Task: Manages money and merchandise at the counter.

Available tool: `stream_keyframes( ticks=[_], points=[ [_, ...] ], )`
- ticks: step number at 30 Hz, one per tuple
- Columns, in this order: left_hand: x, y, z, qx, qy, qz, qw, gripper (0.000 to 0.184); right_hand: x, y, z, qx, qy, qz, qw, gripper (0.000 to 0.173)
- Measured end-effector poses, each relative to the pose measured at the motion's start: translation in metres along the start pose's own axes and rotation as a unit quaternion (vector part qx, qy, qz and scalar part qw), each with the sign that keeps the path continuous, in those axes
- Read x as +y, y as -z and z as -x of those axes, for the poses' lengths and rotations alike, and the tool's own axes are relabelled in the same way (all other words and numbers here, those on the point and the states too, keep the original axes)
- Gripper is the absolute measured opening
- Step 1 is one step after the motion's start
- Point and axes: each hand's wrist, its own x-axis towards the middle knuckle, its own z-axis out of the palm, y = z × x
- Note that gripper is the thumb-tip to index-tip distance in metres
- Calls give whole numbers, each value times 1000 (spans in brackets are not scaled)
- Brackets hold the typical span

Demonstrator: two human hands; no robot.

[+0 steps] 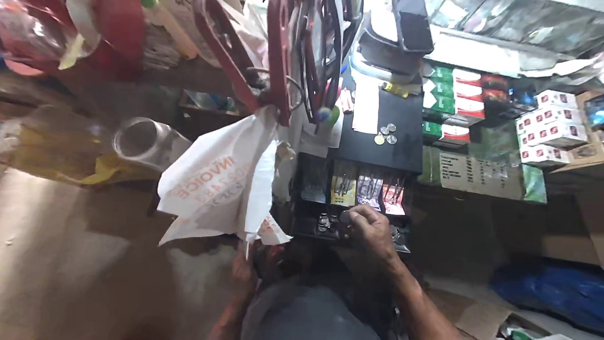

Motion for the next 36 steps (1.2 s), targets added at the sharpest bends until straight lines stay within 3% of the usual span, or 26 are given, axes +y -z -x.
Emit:
stream_keyframes(
  ticks=[3,6,9,12,15,17,20,23,26,31,36],
  points=[
    [12,21,-8,83,-35,-1,996,69,-4,-2,5,38,-77,-181,980,23],
    [25,42,-18,140,-77,13,987,56,-3,-3,3,20,-96,-193,976,18],
    [29,56,-15,139,-102,19,985,59,-4,-9,1,-17,-121,-138,983,24],
    [22,48,-3,64,-57,7,996,61,-3,-10,-3,-82,-34,107,990,25],
    [3,36,12,-36,24,-5,999,85,-9,-14,-9,-180,52,365,912,27],
    [-8,29,18,-73,52,15,996,88,-19,-25,-12,-230,62,479,845,28],
    [-7,28,18,-80,52,12,995,86,-36,-38,-14,-290,12,579,762,29],
    [2,31,15,-56,17,-11,998,81,-31,-40,-12,-282,18,615,736,34],
    [6,35,13,-37,2,-19,999,78,-18,-42,-9,-253,85,623,736,33],
    [1,25,17,-59,16,0,998,78,26,-32,-10,-114,323,554,759,15],
    [3,15,18,-88,49,-25,995,72,21,-20,-7,-81,249,424,867,22]
  ],
)
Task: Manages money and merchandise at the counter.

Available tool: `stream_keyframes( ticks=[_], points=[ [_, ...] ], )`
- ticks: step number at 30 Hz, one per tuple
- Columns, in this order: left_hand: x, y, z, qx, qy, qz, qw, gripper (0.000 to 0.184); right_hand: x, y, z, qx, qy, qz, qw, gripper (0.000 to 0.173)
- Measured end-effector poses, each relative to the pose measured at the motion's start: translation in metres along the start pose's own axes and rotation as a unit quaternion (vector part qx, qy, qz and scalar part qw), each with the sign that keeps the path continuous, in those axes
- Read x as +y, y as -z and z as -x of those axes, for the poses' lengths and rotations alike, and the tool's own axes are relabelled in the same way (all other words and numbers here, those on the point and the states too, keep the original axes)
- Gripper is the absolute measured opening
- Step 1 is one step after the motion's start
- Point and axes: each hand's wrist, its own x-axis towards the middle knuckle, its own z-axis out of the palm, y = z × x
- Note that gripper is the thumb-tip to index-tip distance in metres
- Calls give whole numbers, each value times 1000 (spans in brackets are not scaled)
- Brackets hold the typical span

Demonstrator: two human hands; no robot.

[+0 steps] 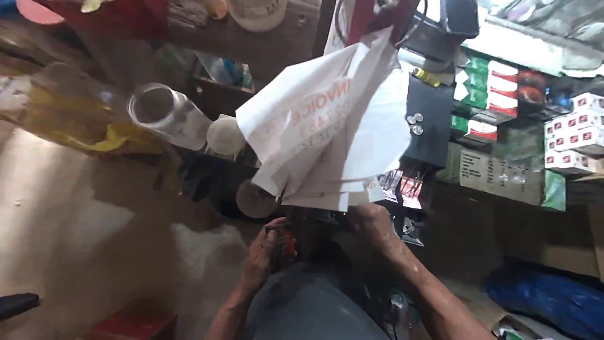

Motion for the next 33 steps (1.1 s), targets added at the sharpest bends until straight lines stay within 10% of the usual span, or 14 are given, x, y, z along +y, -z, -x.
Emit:
stream_keyframes(
  ticks=[4,9,17,33],
  points=[
    [0,-4,-7,-17,17,-12,1000,68,-2,8,3,-2,-151,-155,976,25],
    [3,-11,-16,-37,25,-9,999,67,-21,21,4,18,-355,-443,823,23],
    [0,-14,-21,-41,20,4,999,66,-17,17,5,54,-368,-548,749,21],
    [-2,-8,-15,-38,10,-13,999,74,-18,25,0,-31,-330,-391,859,18]
  ],
)
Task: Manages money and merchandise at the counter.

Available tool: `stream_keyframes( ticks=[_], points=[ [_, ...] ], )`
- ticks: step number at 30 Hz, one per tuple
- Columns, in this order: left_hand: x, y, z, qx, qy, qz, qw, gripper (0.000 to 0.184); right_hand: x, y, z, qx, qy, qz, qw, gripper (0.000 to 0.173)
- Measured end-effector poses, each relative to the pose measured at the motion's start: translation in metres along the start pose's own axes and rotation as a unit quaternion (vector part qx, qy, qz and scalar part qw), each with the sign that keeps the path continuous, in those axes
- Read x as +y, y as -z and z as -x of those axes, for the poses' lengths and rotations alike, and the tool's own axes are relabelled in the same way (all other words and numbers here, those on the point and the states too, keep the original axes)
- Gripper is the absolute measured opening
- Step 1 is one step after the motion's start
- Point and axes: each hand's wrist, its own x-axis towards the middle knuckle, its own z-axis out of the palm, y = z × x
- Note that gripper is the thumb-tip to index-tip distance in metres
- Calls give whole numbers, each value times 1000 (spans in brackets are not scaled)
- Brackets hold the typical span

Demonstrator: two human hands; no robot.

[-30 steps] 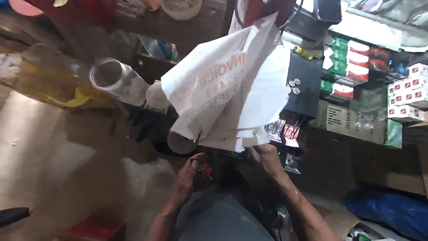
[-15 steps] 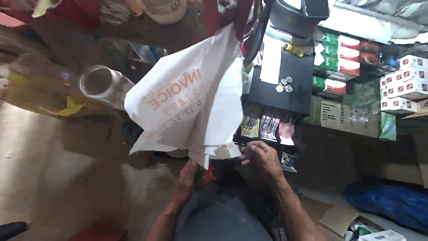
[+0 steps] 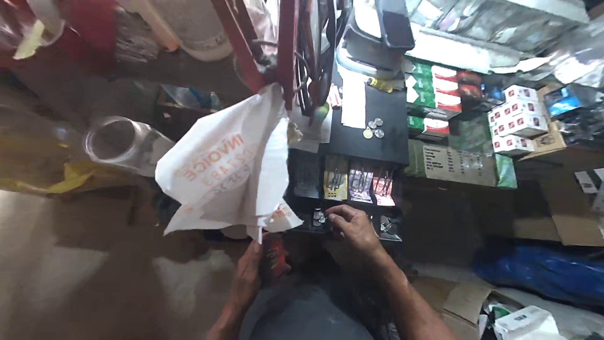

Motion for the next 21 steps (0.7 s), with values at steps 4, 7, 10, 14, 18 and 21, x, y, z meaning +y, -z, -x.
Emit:
stream_keyframes(
  ticks=[4,7,10,14,18,21],
  points=[
    [0,4,3,-4,6,7,1000,73,5,-3,1,-2,17,62,998,19],
    [-2,8,5,-12,8,10,1000,76,8,-6,-1,11,47,113,992,19],
    [-3,12,8,-11,12,21,1000,79,9,-9,-2,8,64,174,983,22],
    [-2,13,9,-5,13,19,1000,74,2,-13,-6,-21,97,369,924,32],
    [2,5,9,16,4,47,999,70,-3,-10,-16,-47,121,439,889,35],
    [7,-8,11,49,6,44,998,67,-10,7,-25,-92,101,386,912,35]
  ],
)
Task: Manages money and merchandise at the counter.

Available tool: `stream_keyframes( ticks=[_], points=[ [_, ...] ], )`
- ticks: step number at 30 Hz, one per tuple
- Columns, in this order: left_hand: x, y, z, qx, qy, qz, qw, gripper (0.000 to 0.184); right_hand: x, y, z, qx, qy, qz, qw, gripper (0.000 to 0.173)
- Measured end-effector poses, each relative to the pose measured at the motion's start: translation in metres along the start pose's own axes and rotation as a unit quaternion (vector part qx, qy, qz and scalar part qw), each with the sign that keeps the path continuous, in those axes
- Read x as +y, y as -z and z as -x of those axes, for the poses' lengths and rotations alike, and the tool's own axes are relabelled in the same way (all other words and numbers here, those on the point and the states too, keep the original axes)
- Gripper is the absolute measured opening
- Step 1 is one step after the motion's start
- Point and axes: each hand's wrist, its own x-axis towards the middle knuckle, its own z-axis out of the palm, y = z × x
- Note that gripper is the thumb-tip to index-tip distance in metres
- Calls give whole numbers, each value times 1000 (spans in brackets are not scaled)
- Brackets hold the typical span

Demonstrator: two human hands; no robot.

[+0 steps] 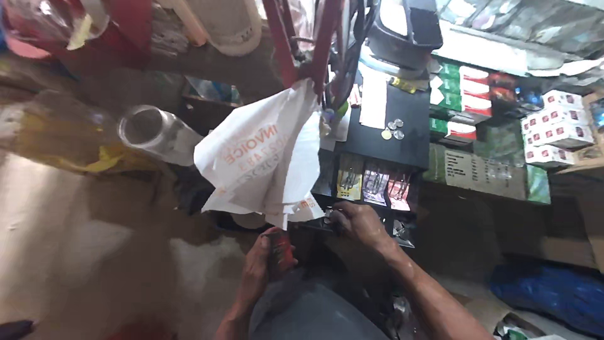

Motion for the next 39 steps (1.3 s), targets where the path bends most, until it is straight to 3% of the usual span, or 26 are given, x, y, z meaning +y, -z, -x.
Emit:
stream_keyframes(
  ticks=[8,14,17,19,21,32,35,37,39],
  points=[
    [-3,-26,2,24,13,25,999,66,31,15,0,-6,68,-89,994,32],
    [-1,-44,1,26,18,30,999,61,9,0,-7,6,85,116,990,30],
    [0,-49,0,26,25,23,999,68,-9,1,-16,-60,42,205,976,31],
    [-2,-51,-1,26,22,17,999,72,-18,5,-19,-98,27,223,970,31],
    [-3,-55,-2,33,18,18,999,65,-20,8,-19,-112,30,222,968,31],
    [18,-64,-6,5,15,17,1000,59,-13,1,-18,-77,56,217,972,29],
    [16,-70,-8,11,-15,25,1000,61,2,-2,-14,-25,92,125,988,32],
    [13,-79,-8,61,-76,13,995,63,16,5,-3,19,125,-34,991,37],
    [12,-87,-13,93,-141,4,986,65,20,15,21,0,132,-219,967,35]
  ],
)
